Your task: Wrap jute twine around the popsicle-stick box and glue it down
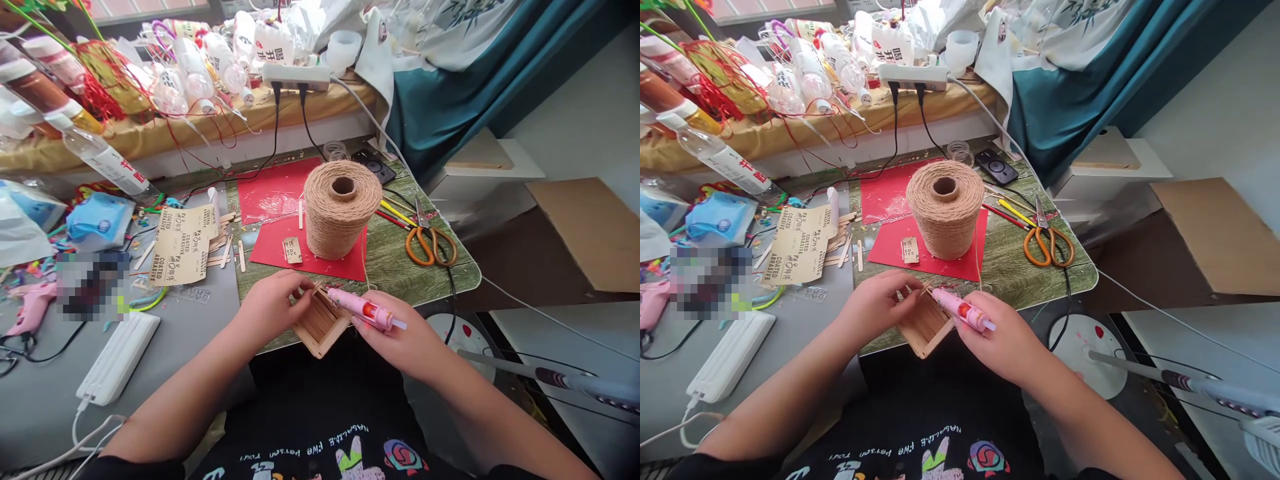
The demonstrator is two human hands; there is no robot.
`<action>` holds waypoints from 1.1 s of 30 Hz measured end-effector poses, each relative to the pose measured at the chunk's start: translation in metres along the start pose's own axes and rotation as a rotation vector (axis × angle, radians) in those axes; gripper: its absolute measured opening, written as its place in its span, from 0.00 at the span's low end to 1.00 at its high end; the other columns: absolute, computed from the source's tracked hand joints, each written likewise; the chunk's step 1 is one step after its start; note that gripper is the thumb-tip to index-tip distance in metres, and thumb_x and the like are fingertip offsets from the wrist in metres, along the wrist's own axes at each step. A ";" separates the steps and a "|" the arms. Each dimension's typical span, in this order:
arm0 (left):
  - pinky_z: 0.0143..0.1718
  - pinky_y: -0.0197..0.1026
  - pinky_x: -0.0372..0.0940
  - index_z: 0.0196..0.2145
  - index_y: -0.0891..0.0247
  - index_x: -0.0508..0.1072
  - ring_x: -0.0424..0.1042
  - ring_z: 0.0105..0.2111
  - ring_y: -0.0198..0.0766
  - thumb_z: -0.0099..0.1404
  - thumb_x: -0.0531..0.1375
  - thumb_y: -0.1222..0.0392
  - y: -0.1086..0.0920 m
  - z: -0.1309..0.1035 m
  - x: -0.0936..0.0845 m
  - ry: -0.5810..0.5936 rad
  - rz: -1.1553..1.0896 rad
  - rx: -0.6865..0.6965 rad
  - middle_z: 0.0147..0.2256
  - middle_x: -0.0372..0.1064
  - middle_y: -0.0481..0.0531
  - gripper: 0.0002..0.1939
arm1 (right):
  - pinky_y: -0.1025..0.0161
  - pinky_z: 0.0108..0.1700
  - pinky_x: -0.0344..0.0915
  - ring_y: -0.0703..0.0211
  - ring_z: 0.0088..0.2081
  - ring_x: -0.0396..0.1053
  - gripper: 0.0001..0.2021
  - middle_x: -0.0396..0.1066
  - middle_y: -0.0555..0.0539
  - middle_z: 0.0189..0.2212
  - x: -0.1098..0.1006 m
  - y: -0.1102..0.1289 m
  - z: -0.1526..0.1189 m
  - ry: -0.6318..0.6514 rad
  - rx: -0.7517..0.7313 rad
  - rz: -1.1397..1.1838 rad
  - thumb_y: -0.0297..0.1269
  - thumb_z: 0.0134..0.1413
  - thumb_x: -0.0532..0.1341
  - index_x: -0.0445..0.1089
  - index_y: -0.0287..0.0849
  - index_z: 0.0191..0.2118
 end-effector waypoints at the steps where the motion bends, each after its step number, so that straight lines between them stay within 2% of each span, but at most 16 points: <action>1: 0.33 0.39 0.67 0.41 0.56 0.78 0.75 0.34 0.36 0.69 0.63 0.61 -0.001 0.000 0.000 -0.011 0.007 0.008 0.39 0.78 0.47 0.05 | 0.60 0.37 0.62 0.58 0.33 0.67 0.07 0.67 0.51 0.31 0.000 0.001 0.001 -0.002 -0.001 -0.005 0.36 0.67 0.60 0.64 0.45 0.34; 7: 0.33 0.39 0.67 0.40 0.58 0.77 0.76 0.34 0.36 0.69 0.64 0.57 -0.004 0.000 0.001 -0.049 0.035 0.035 0.37 0.78 0.48 0.04 | 0.60 0.36 0.62 0.58 0.33 0.67 0.06 0.67 0.52 0.31 0.000 0.002 0.005 -0.001 0.014 -0.045 0.33 0.65 0.60 0.65 0.45 0.34; 18: 0.30 0.38 0.62 0.32 0.59 0.76 0.73 0.31 0.36 0.66 0.63 0.62 -0.008 0.003 0.001 -0.101 0.087 0.026 0.32 0.76 0.46 0.04 | 0.60 0.36 0.60 0.58 0.33 0.67 0.07 0.67 0.52 0.31 0.003 0.002 0.007 0.006 0.021 -0.113 0.31 0.63 0.60 0.63 0.46 0.33; 33: 0.31 0.39 0.63 0.33 0.59 0.76 0.74 0.31 0.37 0.67 0.62 0.61 -0.009 0.004 0.000 -0.096 0.072 0.023 0.32 0.76 0.48 0.04 | 0.62 0.31 0.54 0.61 0.28 0.63 0.12 0.62 0.53 0.27 0.005 0.004 0.008 0.009 0.008 -0.185 0.28 0.59 0.59 0.54 0.46 0.29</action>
Point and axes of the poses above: each hand's wrist, its own z-axis towards the middle knuckle, its own x-axis out of the palm, y = z × x, the point moved 4 cm from there along z, towards the middle knuckle
